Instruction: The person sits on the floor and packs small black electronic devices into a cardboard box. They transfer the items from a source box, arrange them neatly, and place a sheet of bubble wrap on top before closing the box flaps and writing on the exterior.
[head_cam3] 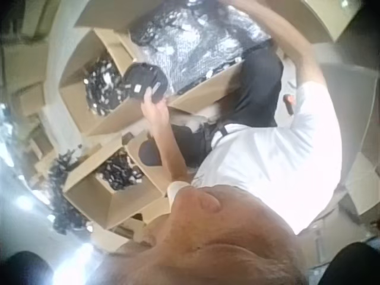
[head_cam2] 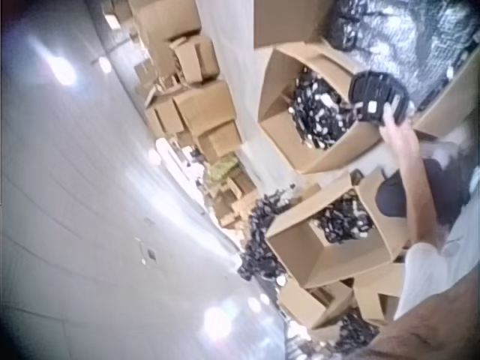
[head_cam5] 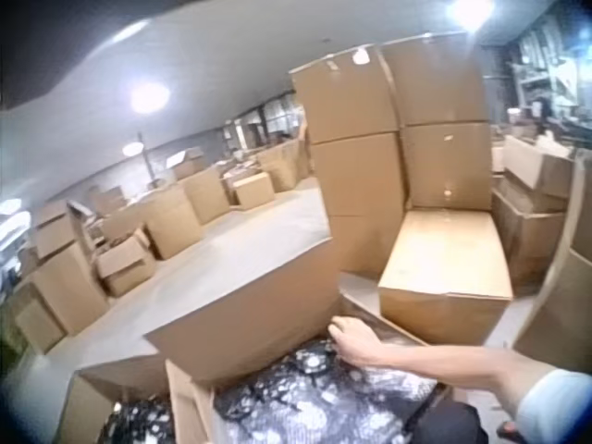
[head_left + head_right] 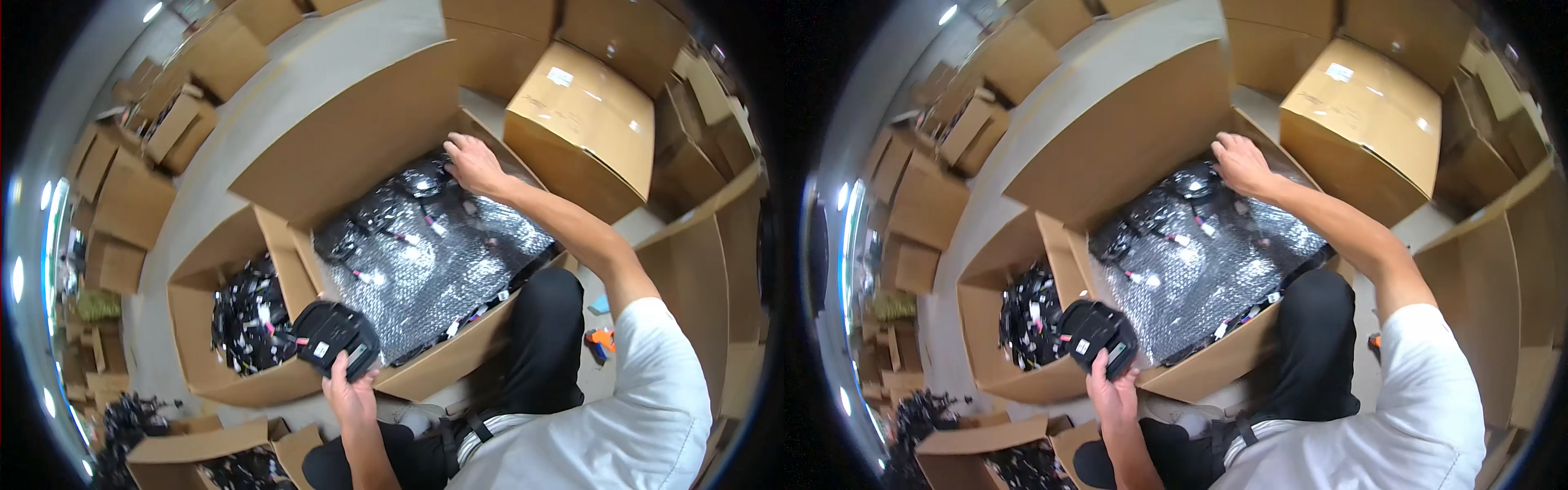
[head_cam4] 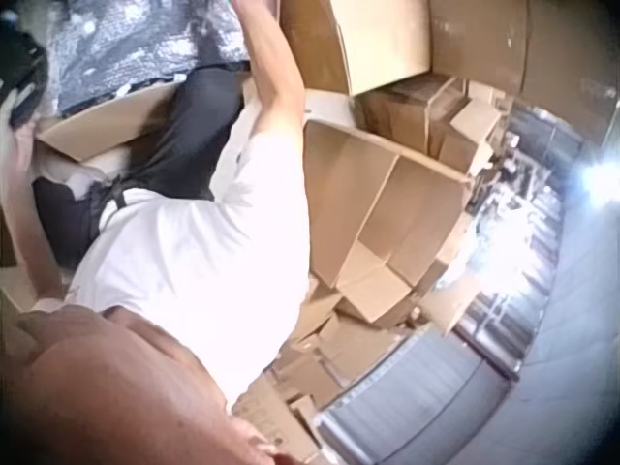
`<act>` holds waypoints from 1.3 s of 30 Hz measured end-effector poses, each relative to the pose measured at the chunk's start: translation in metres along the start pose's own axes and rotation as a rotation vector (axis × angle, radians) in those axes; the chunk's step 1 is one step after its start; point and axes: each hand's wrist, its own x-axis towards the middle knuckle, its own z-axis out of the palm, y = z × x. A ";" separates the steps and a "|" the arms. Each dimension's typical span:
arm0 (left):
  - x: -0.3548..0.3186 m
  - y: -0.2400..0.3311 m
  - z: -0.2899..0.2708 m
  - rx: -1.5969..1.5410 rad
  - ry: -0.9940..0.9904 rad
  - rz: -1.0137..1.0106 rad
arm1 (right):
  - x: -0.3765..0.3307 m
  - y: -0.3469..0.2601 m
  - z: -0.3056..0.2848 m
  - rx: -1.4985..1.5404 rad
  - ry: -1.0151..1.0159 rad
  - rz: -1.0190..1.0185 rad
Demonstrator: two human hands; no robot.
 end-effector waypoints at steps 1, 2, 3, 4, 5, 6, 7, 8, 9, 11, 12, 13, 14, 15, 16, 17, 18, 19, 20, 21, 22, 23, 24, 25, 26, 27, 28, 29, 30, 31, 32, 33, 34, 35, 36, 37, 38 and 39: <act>-0.004 -0.003 0.009 0.015 0.038 0.011 | -0.006 -0.027 -0.020 0.243 0.013 -0.085; -0.008 -0.008 0.020 0.031 0.069 0.016 | -0.016 -0.048 -0.034 0.413 -0.019 -0.214; 0.011 -0.011 0.021 -0.013 0.038 0.012 | -0.013 -0.073 -0.057 0.428 -0.102 -0.399; 0.012 -0.006 0.013 -0.044 -0.034 -0.058 | -0.027 -0.109 -0.069 0.491 -0.106 -0.517; 0.009 0.008 -0.002 -0.050 -0.088 -0.124 | -0.037 -0.152 -0.088 0.520 -0.049 -0.731; 0.002 0.008 -0.006 -0.082 -0.121 -0.227 | -0.050 -0.177 -0.100 0.466 -0.042 -0.946; -0.004 0.011 -0.007 -0.123 -0.170 -0.301 | -0.058 -0.199 -0.107 0.370 -0.069 -1.116; -0.010 0.011 -0.012 -0.156 -0.221 -0.385 | -0.070 -0.207 -0.097 0.309 0.012 -1.245; -0.016 0.003 -0.031 -0.189 -0.378 -0.456 | -0.078 -0.218 -0.091 0.360 0.018 -1.352; -0.039 0.028 -0.034 -0.340 -0.441 -0.640 | -0.088 -0.226 -0.078 0.624 -0.209 -1.197; -0.053 0.039 -0.046 -0.311 -0.406 -0.518 | -0.084 -0.225 -0.087 0.672 -0.513 -0.800; -0.071 0.049 -0.068 -0.276 -0.359 -0.397 | -0.076 -0.226 -0.096 0.692 -0.788 -0.383; -0.087 0.060 -0.097 -0.116 -0.308 -0.240 | -0.061 -0.223 -0.088 0.826 -0.750 -0.133; -0.101 0.073 -0.129 0.040 -0.241 -0.075 | -0.043 -0.221 -0.071 0.948 -0.703 0.107; -0.114 0.093 -0.162 0.016 -0.199 0.037 | -0.031 -0.220 -0.046 0.992 -0.631 0.246; -0.128 0.109 -0.196 0.000 -0.143 0.148 | -0.025 -0.218 -0.014 1.038 -0.566 0.383; -0.140 0.122 -0.222 -0.013 -0.001 0.230 | -0.022 -0.221 0.016 1.138 -0.609 0.524; -0.147 0.137 -0.243 -0.025 0.147 0.303 | -0.022 -0.213 0.046 1.220 -0.663 0.679; -0.146 0.147 -0.271 -0.076 0.242 0.331 | -0.025 -0.193 0.080 1.402 -0.710 0.662; -0.149 0.150 -0.305 -0.116 0.382 0.360 | -0.029 -0.218 0.078 1.489 -0.857 0.630; -0.151 0.156 -0.322 -0.156 0.444 0.355 | -0.036 -0.220 0.085 1.545 -0.793 0.796; -0.156 0.160 -0.341 -0.196 0.497 0.360 | -0.041 -0.228 0.084 1.672 -0.807 0.821; -0.165 0.161 -0.365 -0.186 0.555 0.364 | -0.040 -0.226 0.091 1.675 -0.740 0.741; -0.176 0.159 -0.392 -0.174 0.607 0.363 | -0.038 -0.220 0.096 1.738 -0.746 0.759; -0.184 0.154 -0.424 -0.183 0.645 0.353 | -0.039 -0.210 0.092 1.580 -0.700 0.669; -0.195 0.144 -0.458 -0.185 0.718 0.331 | -0.044 -0.212 0.088 1.423 -0.656 0.582; -0.202 0.133 -0.494 -0.184 0.782 0.305 | -0.054 -0.214 0.087 1.194 -0.589 0.559; -0.198 0.122 -0.529 -0.185 0.829 0.282 | -0.061 -0.219 0.084 0.969 -0.500 0.528; -0.190 0.107 -0.565 -0.166 0.930 0.217 | -0.062 -0.219 0.087 0.781 -0.473 0.429; -0.175 0.089 -0.593 -0.095 0.960 0.130 | -0.058 -0.211 0.091 0.592 -0.438 0.329; -0.158 0.071 -0.618 -0.026 0.984 0.039 | -0.054 -0.198 0.098 0.466 -0.375 0.243; -0.137 0.052 -0.645 0.042 0.998 -0.051 | -0.054 -0.175 0.110 0.262 -0.207 0.071; -0.135 0.029 -0.682 0.263 1.001 -0.131 | -0.056 -0.192 0.117 0.263 -0.230 0.041; -0.130 0.012 -0.719 0.486 0.989 -0.216 | -0.059 -0.208 0.118 0.264 -0.248 0.017; -0.111 -0.002 -0.743 0.702 0.933 -0.298 | -0.066 -0.208 0.118 0.295 -0.257 0.042; -0.091 -0.012 -0.754 0.861 0.927 -0.129 | -0.076 -0.213 0.109 0.323 -0.274 0.072; -0.074 -0.022 -0.765 1.013 0.918 0.045 | -0.084 -0.218 0.098 0.367 -0.305 0.096; -0.051 -0.033 -0.772 1.152 0.898 0.229 | -0.090 -0.220 0.087 0.406 -0.331 0.120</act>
